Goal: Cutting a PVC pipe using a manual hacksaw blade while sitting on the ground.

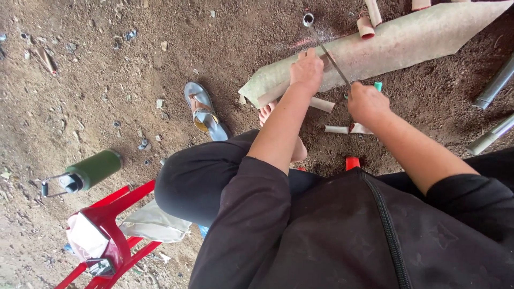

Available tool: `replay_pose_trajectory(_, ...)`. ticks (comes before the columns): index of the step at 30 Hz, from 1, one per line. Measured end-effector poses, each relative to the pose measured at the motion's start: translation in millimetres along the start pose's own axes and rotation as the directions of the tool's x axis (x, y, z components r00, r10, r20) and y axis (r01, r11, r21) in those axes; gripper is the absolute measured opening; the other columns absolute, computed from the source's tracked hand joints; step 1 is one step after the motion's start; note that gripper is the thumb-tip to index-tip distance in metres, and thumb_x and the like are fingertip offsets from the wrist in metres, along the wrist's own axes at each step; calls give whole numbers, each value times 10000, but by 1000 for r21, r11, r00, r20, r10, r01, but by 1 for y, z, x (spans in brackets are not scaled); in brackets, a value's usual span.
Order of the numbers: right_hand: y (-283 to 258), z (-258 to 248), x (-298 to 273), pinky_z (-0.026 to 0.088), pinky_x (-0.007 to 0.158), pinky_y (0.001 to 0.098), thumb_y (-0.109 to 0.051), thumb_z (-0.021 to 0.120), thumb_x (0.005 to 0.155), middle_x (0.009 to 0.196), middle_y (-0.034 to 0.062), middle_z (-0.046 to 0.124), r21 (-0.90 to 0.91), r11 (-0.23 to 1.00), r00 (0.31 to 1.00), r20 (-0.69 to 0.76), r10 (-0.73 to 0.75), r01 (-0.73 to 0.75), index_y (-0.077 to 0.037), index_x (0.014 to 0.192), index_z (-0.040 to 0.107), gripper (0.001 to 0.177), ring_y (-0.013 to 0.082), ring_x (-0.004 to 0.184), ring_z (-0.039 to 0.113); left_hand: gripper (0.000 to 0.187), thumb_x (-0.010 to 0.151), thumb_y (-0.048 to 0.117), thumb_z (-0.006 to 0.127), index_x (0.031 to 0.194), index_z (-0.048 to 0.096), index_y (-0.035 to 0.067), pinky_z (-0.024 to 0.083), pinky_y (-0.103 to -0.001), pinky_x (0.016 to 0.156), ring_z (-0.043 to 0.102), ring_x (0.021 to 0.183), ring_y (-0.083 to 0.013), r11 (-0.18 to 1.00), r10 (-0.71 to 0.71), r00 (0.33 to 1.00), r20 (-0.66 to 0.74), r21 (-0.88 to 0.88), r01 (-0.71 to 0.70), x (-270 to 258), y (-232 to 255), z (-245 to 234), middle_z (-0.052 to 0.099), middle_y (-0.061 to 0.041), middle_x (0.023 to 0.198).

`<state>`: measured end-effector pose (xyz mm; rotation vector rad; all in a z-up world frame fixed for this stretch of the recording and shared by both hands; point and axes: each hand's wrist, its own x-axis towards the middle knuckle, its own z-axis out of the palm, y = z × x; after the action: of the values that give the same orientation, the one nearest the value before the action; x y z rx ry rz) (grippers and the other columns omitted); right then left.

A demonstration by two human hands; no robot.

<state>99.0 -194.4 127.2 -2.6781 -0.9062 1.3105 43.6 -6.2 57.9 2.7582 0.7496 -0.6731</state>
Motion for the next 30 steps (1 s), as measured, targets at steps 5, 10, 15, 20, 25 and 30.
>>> replay_pose_trajectory(5, 15, 0, -28, 588, 810, 585, -300, 460, 1171, 1045, 277, 762, 32, 998, 997, 61, 55, -57, 11, 1176, 665, 372, 467, 918, 749, 124, 954, 151, 707, 1006, 810, 106, 624, -322, 690, 574, 951, -217, 1000, 16, 1000, 1, 17, -16, -1, 1, 2, 600, -92, 1141)
replay_pose_trajectory(10, 10, 4, 2, 595, 825, 591, -287, 456, 1167, 1067, 289, 767, 40, 999, 999, -1, 33, -33, 22, 1211, 688, 388, 474, 937, 750, 113, 935, 117, 727, 1009, 808, 93, 645, -335, 752, 583, 970, -218, 999, 7, 1000, 28, 47, -9, 1, 2, -2, 597, -89, 1149)
replay_pose_trajectory(15, 24, 27, -18, 569, 817, 603, -344, 427, 1188, 1030, 266, 751, 63, 998, 999, -34, 14, -12, -12, 1147, 614, 383, 483, 915, 726, 151, 944, 118, 696, 1036, 814, 98, 631, -361, 781, 591, 1009, -239, 1000, 10, 1000, 11, -2, -10, -4, 3, -1, 604, -96, 1174)
replay_pose_trajectory(20, 19, 24, -17, 575, 787, 598, -271, 479, 1160, 974, 269, 758, 45, 999, 999, -41, 27, -25, -4, 1103, 623, 309, 477, 874, 739, 142, 948, 114, 691, 1026, 809, 92, 633, -362, 767, 585, 1007, -247, 1000, 9, 1000, 28, 13, -10, -3, 5, -3, 601, -98, 1176)
replay_pose_trajectory(25, 10, 40, 24, 561, 757, 597, -225, 533, 1090, 975, 276, 756, 59, 995, 975, -212, -62, 76, -13, 1061, 642, 240, 514, 869, 715, 163, 932, 107, 709, 1068, 794, 77, 628, -423, 863, 597, 1054, -257, 999, 17, 1000, 9, 34, -17, -4, 0, -1, 592, -105, 1214)
replay_pose_trajectory(30, 63, 103, 0, 590, 950, 629, -409, 445, 1126, 1036, 257, 761, 106, 993, 995, -86, 59, -50, -111, 1131, 592, 333, 501, 1096, 749, 245, 1014, 77, 545, 1194, 704, 28, 640, -491, 848, 575, 1202, -287, 999, -5, 1000, -25, 37, 6, 4, 3, 24, 524, -55, 1144)
